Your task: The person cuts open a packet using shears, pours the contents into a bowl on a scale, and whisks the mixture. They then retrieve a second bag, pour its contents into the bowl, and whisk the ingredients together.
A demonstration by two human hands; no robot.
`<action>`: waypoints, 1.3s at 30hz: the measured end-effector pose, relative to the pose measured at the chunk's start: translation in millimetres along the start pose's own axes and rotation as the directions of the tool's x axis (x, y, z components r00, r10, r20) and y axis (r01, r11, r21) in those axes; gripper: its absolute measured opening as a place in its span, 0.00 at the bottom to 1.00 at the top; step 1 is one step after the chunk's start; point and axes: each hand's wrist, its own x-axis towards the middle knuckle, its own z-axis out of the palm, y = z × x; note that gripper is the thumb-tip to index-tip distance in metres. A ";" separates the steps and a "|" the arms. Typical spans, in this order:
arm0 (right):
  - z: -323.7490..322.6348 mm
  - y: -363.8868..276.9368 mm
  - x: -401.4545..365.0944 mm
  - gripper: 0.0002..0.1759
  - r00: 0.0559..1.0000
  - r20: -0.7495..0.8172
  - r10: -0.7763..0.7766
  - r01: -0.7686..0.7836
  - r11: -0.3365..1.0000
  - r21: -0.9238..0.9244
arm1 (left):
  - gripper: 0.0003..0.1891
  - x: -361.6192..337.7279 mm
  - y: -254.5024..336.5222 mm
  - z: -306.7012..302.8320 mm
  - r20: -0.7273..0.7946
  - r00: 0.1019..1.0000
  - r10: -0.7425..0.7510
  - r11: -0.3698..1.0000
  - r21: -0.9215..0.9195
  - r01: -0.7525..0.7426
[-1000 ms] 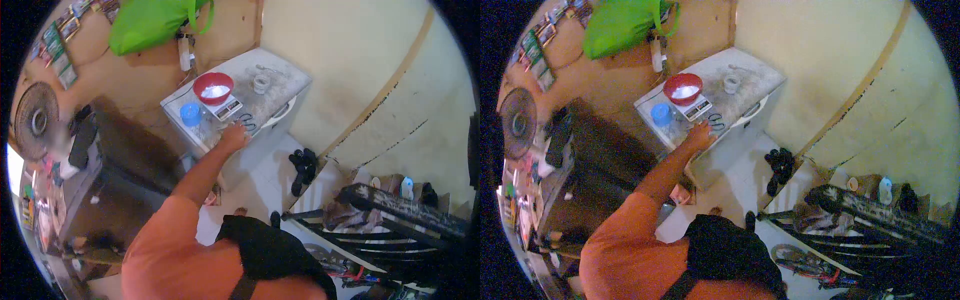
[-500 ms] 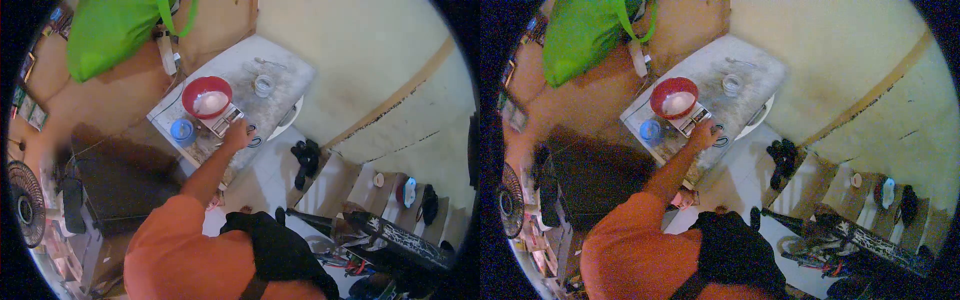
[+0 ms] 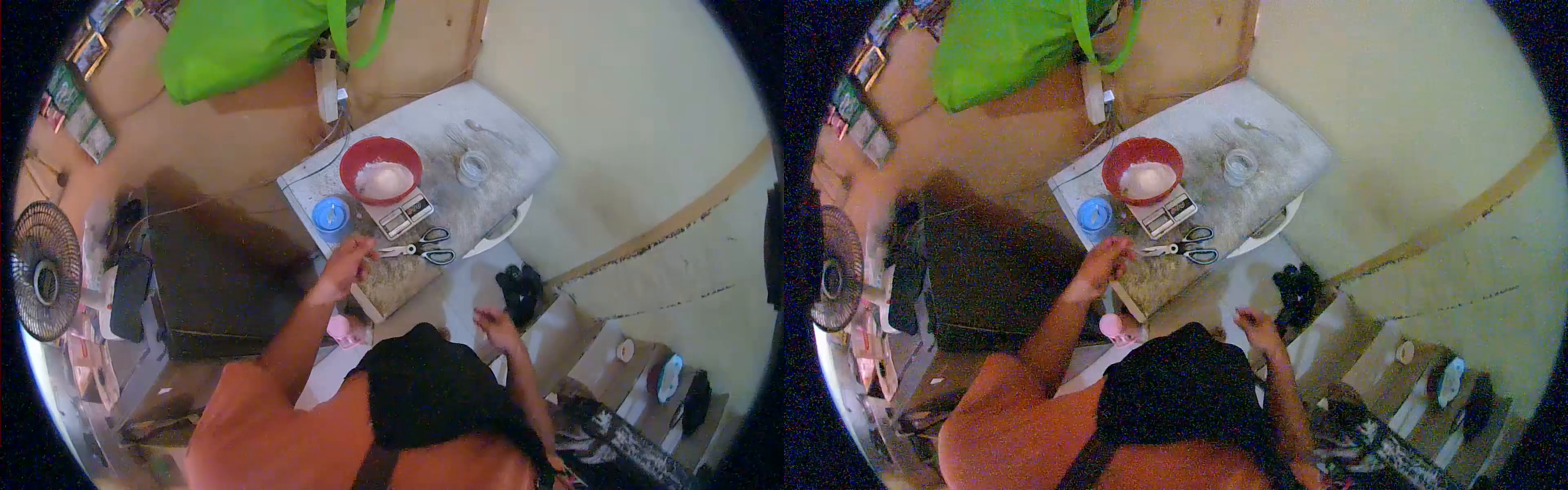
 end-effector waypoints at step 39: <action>-118.9 -191.0 532.5 0.20 0.822 0.378 -0.426 0.548 0.409 -0.730 | 0.32 107.0 -7.8 121.8 -0.071 0.983 0.171 0.438 0.899 -0.011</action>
